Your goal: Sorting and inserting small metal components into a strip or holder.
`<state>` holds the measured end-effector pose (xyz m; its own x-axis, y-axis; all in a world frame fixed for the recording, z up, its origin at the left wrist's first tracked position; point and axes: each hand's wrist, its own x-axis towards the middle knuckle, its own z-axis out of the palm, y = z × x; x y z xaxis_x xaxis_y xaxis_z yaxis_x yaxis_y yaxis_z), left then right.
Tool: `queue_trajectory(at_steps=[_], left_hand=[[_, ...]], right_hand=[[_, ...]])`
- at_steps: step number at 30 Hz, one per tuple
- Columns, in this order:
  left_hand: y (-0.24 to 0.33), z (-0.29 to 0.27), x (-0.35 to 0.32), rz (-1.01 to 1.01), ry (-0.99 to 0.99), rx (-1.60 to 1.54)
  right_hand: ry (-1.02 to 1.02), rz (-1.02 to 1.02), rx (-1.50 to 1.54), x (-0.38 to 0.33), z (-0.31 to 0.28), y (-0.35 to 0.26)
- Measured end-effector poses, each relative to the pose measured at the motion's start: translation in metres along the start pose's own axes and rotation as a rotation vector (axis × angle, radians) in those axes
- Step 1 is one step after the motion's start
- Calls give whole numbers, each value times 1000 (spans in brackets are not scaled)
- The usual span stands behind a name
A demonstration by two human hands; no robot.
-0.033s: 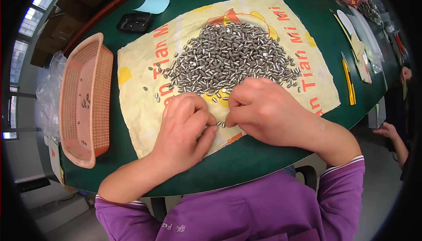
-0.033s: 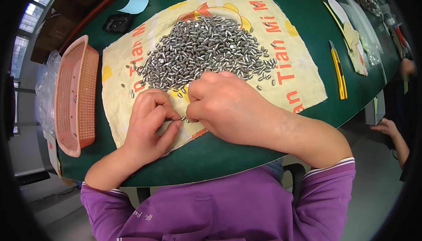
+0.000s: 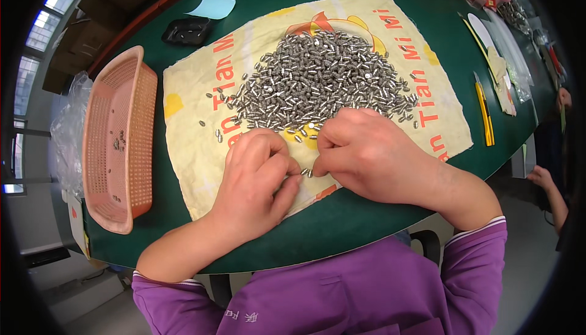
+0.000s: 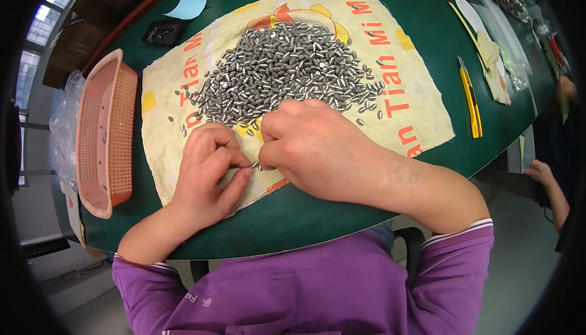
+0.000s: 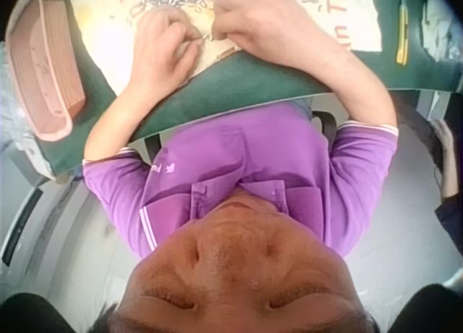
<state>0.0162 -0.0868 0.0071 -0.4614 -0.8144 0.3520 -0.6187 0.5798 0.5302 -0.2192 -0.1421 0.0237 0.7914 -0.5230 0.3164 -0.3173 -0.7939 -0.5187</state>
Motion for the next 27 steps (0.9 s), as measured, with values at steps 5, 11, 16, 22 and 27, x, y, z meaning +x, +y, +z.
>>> queue_trajectory(at_steps=[5,11,16,22,27], left_hand=[[0,-3,1,16,-3,23],[-1,-4,1,8,3,49],[-1,-4,2,-4,7,56],[-1,-4,1,10,-21,33],[-1,-3,0,18,-28,19]], right_hand=[[0,-12,-10,0,1,1],[7,-15,-5,0,3,1],[12,-20,-14,0,3,1],[7,-6,-43,-1,1,2],[10,-6,-52,-1,-2,1]])
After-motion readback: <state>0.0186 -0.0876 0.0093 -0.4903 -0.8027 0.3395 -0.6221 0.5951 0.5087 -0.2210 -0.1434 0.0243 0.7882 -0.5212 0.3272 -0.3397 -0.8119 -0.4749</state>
